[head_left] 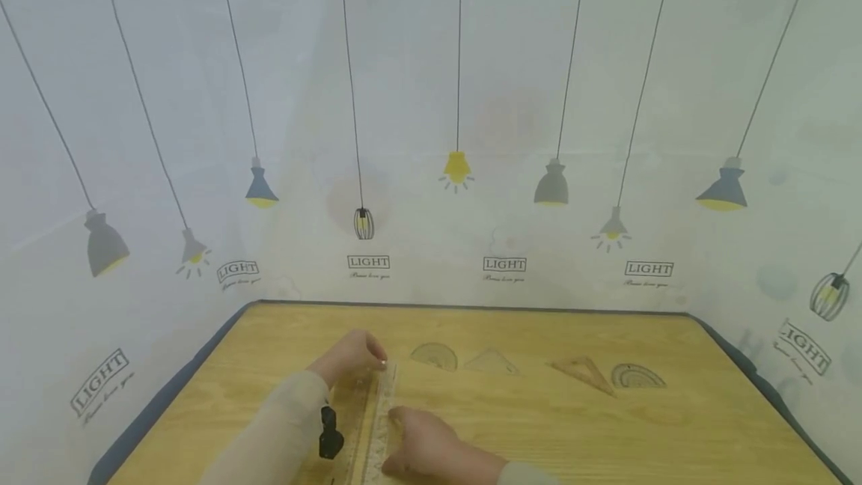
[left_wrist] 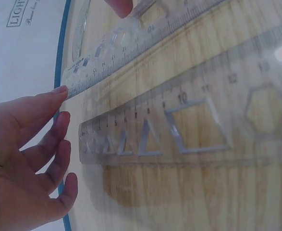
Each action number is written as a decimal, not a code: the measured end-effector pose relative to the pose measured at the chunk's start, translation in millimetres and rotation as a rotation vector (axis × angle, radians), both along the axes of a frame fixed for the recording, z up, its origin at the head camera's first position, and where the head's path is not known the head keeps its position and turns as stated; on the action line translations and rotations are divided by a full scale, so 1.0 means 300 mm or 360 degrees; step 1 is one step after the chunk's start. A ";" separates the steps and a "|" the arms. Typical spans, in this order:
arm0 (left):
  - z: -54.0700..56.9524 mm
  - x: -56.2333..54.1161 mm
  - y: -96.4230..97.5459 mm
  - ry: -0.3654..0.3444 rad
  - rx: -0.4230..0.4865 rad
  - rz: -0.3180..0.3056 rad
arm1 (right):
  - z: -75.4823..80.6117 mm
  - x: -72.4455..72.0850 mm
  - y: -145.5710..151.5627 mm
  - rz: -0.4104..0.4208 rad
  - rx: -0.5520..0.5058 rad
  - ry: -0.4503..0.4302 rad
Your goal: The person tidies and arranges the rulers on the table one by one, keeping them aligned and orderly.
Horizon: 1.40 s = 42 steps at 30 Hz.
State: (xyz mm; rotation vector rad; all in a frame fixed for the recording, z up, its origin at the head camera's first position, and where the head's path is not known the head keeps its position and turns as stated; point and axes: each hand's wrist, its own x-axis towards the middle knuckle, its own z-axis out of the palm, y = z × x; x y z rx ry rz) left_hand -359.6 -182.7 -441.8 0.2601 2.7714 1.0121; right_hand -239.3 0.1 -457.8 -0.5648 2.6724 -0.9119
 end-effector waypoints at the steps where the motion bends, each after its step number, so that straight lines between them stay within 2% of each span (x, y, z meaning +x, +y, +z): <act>1: -0.002 0.000 0.000 0.0012 -0.0008 -0.0011 | 0.001 0.002 0.000 0.0009 0.0025 0.0022; 6: -0.025 -0.010 -0.007 0.0067 0.0002 -0.0093 | 0.001 0.005 -0.001 0.0048 0.0072 0.0039; 10: -0.040 -0.014 -0.010 0.0019 0.0043 -0.0076 | -0.003 0.004 -0.004 0.0050 0.0074 0.0008; 13: -0.043 -0.012 -0.011 0.0024 0.0029 -0.0076 | -0.004 0.003 -0.011 0.0038 0.0125 0.0026; 20: -0.029 0.006 -0.014 -0.0002 0.0034 -0.0078 | -0.004 0.003 -0.022 0.0047 0.0237 0.0063; 25: -0.017 0.019 -0.014 -0.0032 0.0039 -0.0054 | -0.003 0.003 -0.012 0.0079 0.0187 0.0055; 30: -0.014 0.012 -0.018 -0.0053 0.0068 -0.0075 | 0.004 -0.001 -0.009 0.0072 0.0181 0.0031; 34: -0.014 0.008 -0.022 -0.0086 0.0126 -0.0049 | 0.013 0.000 -0.007 0.0060 0.0175 0.0023; 37: -0.010 0.009 -0.018 -0.0079 0.0136 -0.0029 | 0.017 0.003 -0.001 0.0052 0.0091 -0.0006; 42: 0.005 0.020 -0.007 -0.0051 0.0120 -0.0033 | 0.017 0.008 0.020 0.0020 -0.0198 -0.0166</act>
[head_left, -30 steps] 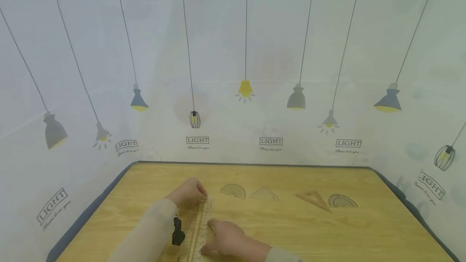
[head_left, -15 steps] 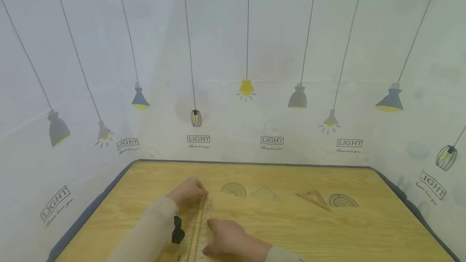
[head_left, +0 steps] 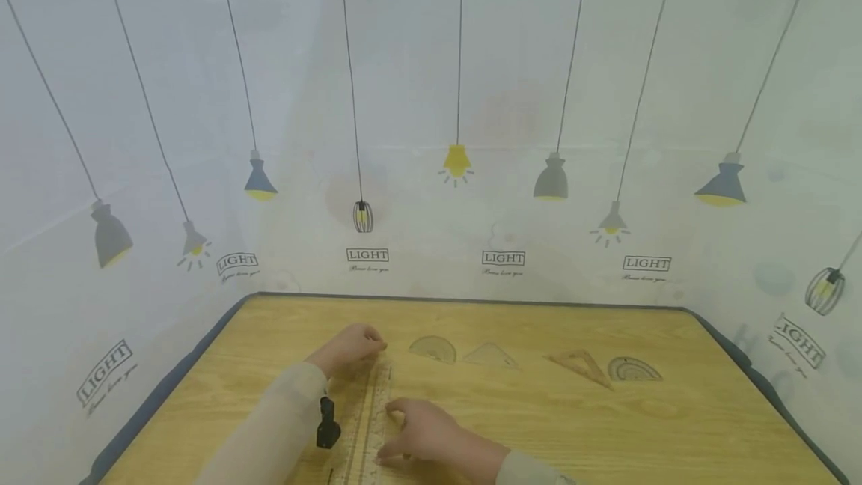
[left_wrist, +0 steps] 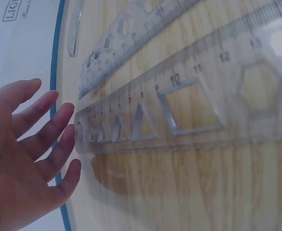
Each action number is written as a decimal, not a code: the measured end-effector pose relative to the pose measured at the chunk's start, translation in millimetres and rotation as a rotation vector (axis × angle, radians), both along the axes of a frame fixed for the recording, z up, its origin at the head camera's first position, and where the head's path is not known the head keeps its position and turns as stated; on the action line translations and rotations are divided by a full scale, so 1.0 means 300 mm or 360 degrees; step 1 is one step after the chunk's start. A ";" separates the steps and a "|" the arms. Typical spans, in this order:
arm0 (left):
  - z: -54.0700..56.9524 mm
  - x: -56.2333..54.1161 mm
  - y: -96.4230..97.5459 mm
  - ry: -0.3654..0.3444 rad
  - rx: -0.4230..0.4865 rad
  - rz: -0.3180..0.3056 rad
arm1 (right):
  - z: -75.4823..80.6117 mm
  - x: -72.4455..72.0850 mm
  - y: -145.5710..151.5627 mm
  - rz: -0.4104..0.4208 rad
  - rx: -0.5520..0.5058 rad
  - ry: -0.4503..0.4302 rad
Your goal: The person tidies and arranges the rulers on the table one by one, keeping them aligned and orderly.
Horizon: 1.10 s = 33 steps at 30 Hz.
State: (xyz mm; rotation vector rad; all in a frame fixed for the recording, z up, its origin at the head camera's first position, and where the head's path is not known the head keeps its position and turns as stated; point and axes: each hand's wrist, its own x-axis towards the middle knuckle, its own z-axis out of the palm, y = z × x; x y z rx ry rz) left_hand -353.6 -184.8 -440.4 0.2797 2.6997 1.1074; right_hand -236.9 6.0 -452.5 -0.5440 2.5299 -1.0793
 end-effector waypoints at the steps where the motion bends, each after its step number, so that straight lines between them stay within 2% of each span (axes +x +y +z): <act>1: 0.002 0.002 0.003 0.0009 -0.0006 -0.0005 | -0.003 -0.001 0.006 -0.0007 -0.0045 -0.0027; 8: 0.006 -0.002 0.015 0.0035 -0.0051 -0.0051 | -0.011 -0.038 0.045 0.0040 -0.0276 -0.0082; 14: 0.019 -0.013 0.028 0.0069 -0.0132 -0.0162 | -0.003 -0.088 0.103 0.0115 -0.0441 -0.0088; 21: 0.037 -0.044 0.046 0.0100 -0.0217 -0.0256 | 0.007 -0.144 0.183 0.0119 -0.0389 0.0086; 28: 0.037 -0.083 0.062 0.0069 -0.0192 -0.0333 | 0.015 -0.222 0.245 0.0038 -0.0282 0.0258; 33: 0.038 -0.102 0.090 0.0064 -0.0166 -0.0368 | 0.005 -0.276 0.275 -0.0050 -0.0217 0.0305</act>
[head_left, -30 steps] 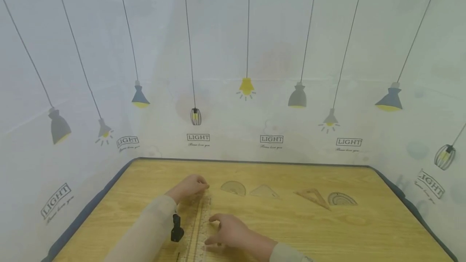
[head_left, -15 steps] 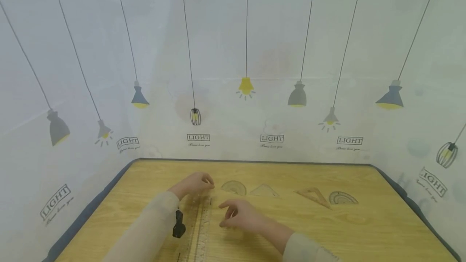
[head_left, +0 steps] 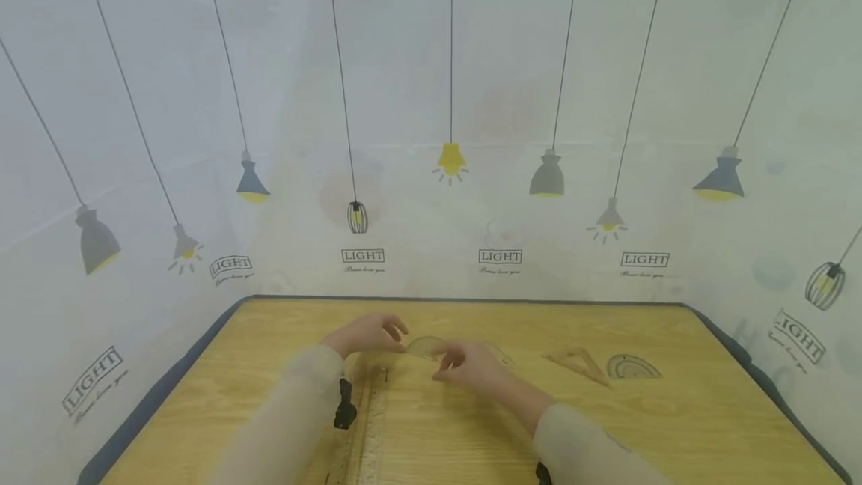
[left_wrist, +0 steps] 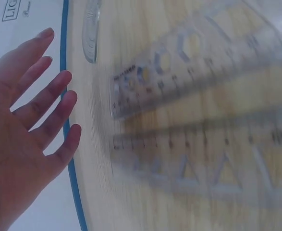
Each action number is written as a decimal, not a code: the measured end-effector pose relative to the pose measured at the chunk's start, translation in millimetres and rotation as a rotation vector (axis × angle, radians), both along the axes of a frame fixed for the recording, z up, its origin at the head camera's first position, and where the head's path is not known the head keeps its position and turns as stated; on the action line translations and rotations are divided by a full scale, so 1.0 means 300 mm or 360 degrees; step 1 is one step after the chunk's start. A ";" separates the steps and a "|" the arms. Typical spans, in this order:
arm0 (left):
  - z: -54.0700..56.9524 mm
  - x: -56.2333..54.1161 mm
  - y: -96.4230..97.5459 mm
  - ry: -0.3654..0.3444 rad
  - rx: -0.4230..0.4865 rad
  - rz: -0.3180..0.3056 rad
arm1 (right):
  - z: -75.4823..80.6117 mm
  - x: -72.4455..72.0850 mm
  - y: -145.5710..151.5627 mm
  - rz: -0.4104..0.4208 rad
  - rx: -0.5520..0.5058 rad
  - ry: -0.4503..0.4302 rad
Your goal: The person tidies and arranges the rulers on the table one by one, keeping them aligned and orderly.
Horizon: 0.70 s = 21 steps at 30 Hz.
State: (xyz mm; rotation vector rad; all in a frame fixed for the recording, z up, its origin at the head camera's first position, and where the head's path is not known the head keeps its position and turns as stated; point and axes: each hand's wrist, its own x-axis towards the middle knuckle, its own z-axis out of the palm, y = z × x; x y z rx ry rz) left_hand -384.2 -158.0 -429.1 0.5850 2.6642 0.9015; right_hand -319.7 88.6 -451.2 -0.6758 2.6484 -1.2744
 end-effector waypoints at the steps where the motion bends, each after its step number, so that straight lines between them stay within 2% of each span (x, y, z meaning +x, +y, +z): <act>1: 0.000 -0.003 0.006 -0.0001 0.0016 -0.0006 | -0.001 -0.010 0.004 -0.0026 0.0024 0.0002; 6: -0.006 -0.018 0.036 -0.0027 0.0080 -0.0020 | 0.000 -0.045 0.026 -0.0075 0.0014 -0.0031; 13: -0.022 -0.034 0.053 -0.0062 0.0163 0.0063 | -0.032 -0.097 0.046 -0.0088 -0.0140 -0.0074; 18: -0.079 -0.063 0.053 -0.0020 0.0232 0.0095 | -0.050 -0.132 0.042 -0.0075 -0.0122 -0.0041; 21: -0.114 -0.076 0.059 -0.0075 0.0238 0.0168 | -0.056 -0.151 0.036 -0.0039 -0.0083 -0.0038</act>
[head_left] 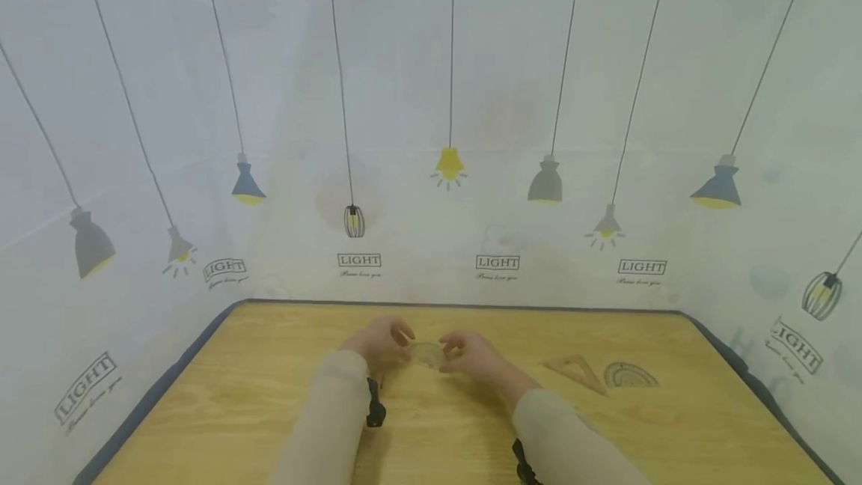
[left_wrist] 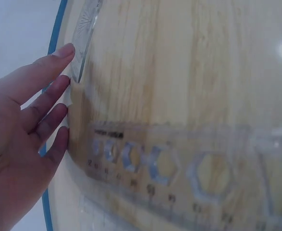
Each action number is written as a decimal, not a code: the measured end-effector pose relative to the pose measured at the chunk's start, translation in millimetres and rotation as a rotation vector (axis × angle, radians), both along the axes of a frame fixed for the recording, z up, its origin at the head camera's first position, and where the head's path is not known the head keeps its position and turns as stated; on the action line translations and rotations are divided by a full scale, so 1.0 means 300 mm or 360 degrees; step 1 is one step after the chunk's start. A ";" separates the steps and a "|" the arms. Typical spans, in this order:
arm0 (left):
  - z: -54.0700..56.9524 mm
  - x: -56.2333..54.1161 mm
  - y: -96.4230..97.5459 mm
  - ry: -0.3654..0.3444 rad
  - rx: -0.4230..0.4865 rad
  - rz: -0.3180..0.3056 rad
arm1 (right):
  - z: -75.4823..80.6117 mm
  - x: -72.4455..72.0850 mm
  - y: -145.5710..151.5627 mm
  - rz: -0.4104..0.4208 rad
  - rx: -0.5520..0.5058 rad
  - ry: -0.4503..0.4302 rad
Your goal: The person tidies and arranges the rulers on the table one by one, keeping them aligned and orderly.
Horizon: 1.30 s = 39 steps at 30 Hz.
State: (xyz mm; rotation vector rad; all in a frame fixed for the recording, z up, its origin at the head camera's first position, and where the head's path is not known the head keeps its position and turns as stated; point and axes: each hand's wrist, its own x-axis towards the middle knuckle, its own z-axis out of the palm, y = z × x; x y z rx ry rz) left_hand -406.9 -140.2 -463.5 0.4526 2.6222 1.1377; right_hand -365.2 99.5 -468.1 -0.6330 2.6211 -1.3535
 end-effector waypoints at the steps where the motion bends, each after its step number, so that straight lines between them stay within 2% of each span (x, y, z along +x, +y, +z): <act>1: -0.008 -0.001 0.002 -0.0036 0.0000 0.0024 | -0.003 -0.007 -0.001 0.0008 0.0012 -0.0004; 6: -0.028 -0.003 0.017 -0.0136 0.0015 0.0083 | -0.013 -0.036 -0.002 -0.0015 0.0106 0.0001; 9: -0.025 -0.004 0.022 -0.0138 -0.0038 0.0098 | -0.012 -0.045 0.000 -0.0043 0.0161 -0.0001; 16: -0.014 -0.002 0.026 -0.0122 -0.0236 0.0104 | -0.005 -0.045 -0.006 -0.0010 0.0452 0.0112; 25: -0.012 -0.019 0.025 -0.0094 -0.0237 0.0069 | -0.009 -0.052 -0.005 -0.0011 0.0582 0.0077; 31: 0.003 -0.007 0.025 -0.0058 -0.0167 0.0013 | -0.019 -0.051 -0.006 -0.0007 0.0577 0.0138; 34: 0.011 0.003 0.025 -0.0071 -0.0079 -0.0013 | -0.021 -0.046 -0.006 -0.0013 0.0542 0.0140; 39: -0.009 0.006 0.026 -0.0346 0.0369 0.0021 | -0.023 -0.047 -0.004 -0.0010 0.0505 0.0175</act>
